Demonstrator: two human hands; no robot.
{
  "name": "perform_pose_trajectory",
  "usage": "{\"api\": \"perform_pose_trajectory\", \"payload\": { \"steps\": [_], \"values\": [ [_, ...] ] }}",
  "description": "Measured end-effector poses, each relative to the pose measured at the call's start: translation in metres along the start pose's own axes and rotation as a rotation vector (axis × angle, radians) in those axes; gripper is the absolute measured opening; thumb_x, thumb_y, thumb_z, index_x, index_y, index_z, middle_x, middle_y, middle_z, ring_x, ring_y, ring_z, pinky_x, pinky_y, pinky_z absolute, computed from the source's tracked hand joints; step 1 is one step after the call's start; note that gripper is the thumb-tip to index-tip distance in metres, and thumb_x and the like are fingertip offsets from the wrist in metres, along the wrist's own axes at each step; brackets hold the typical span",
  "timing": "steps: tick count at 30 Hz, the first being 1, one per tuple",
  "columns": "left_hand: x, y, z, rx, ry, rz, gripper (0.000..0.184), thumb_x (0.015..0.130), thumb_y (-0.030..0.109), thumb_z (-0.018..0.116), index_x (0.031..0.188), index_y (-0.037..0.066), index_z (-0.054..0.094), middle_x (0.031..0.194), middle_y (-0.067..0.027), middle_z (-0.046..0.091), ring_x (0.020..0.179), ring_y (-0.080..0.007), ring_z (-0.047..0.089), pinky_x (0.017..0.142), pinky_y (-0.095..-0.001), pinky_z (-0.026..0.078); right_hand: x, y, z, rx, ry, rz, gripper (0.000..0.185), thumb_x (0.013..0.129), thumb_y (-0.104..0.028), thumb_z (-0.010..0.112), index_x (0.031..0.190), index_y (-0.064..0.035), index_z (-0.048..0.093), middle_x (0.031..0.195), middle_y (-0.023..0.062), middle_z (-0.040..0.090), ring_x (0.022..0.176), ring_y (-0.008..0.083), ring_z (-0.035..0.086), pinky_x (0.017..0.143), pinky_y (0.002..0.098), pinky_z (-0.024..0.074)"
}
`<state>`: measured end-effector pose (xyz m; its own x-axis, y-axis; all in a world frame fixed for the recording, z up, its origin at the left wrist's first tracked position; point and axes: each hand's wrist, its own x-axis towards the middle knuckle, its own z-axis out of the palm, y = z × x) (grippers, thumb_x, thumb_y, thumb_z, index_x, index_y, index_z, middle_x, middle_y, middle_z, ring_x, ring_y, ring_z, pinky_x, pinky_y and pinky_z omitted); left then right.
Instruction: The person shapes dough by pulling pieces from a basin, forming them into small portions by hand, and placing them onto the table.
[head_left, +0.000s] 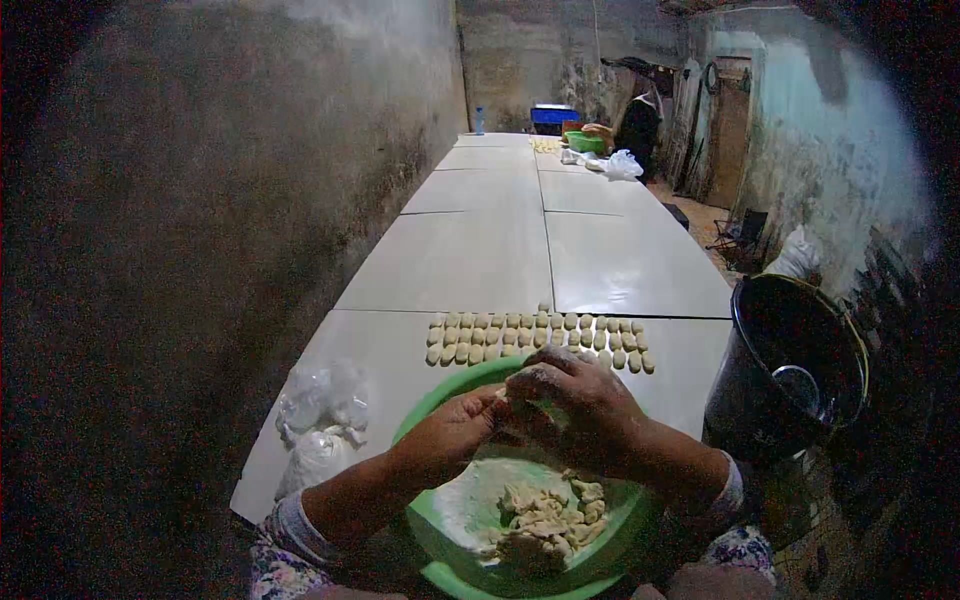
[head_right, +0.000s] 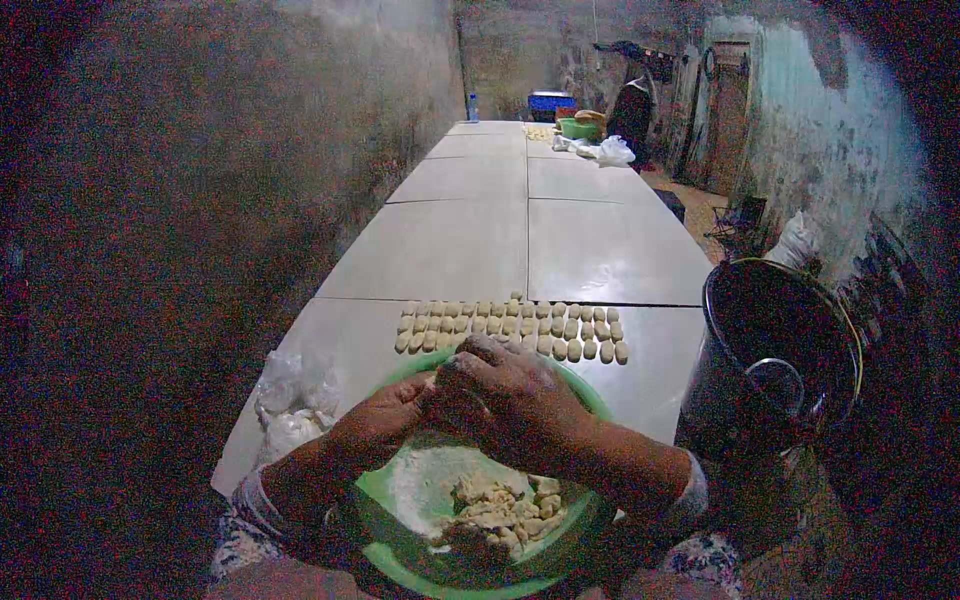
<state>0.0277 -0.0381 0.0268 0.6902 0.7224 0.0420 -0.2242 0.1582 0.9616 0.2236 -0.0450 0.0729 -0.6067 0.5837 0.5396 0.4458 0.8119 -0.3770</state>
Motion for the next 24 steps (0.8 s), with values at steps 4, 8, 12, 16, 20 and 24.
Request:
{"api": "perform_pose_trajectory", "payload": {
  "steps": [4,8,12,16,20,24],
  "values": [
    [-0.001,0.002,0.002,0.010,-0.008,0.041,0.040,0.098,0.029,0.039,0.126,0.002,0.044,0.118,-0.0097,0.055,0.106,-0.0183,0.054,0.091,-0.0335,0.043,-0.002,0.005,0.010,0.079,0.151,0.121,0.037,0.081,-0.028,0.065,0.106,-0.0041,0.053,0.101,0.0169,0.054,0.091,0.0351,0.055,0.077,0.0442,0.0453],
    [-0.005,0.014,0.008,0.054,0.067,-0.073,0.041,0.098,0.034,0.040,0.121,0.002,0.047,0.114,-0.0081,0.056,0.104,-0.0171,0.055,0.091,-0.0327,0.043,0.001,0.005,0.001,0.035,-0.012,0.089,0.034,0.081,-0.028,0.065,0.104,-0.0055,0.057,0.102,0.0155,0.054,0.093,0.0348,0.054,0.079,0.0445,0.0444],
    [-0.003,0.000,-0.005,0.101,0.062,-0.017,0.041,0.097,0.035,0.040,0.119,0.002,0.048,0.112,-0.0076,0.057,0.102,-0.0160,0.055,0.090,-0.0318,0.043,0.001,0.011,0.001,0.046,-0.028,0.005,0.031,0.079,-0.025,0.066,0.102,-0.0068,0.059,0.101,0.0145,0.055,0.093,0.0342,0.054,0.079,0.0441,0.0446],
    [0.000,-0.001,-0.006,0.138,0.007,0.005,0.046,0.097,0.039,0.039,0.121,0.002,0.048,0.114,-0.0087,0.057,0.103,-0.0166,0.055,0.090,-0.0321,0.044,0.000,0.006,-0.001,0.026,-0.039,0.040,0.032,0.077,-0.024,0.067,0.103,-0.0075,0.059,0.100,0.0141,0.055,0.093,0.0337,0.054,0.080,0.0436,0.0447],
    [0.000,-0.004,-0.006,-0.038,0.043,-0.019,0.047,0.096,0.040,0.041,0.123,0.002,0.047,0.117,-0.0097,0.056,0.104,-0.0172,0.055,0.090,-0.0328,0.044,0.003,0.008,0.001,-0.058,-0.026,-0.023,0.033,0.076,-0.022,0.067,0.106,-0.0091,0.059,0.102,0.0139,0.055,0.094,0.0332,0.055,0.082,0.0430,0.0449],
    [-0.004,0.011,0.007,-0.118,0.022,-0.005,0.045,0.095,0.037,0.044,0.123,0.002,0.046,0.116,-0.0098,0.057,0.104,-0.0173,0.055,0.091,-0.0329,0.045,0.002,0.009,0.000,-0.077,0.009,0.043,0.035,0.075,-0.020,0.067,0.107,-0.0095,0.059,0.102,0.0138,0.056,0.096,0.0322,0.056,0.084,0.0427,0.0448]
  ]
}}
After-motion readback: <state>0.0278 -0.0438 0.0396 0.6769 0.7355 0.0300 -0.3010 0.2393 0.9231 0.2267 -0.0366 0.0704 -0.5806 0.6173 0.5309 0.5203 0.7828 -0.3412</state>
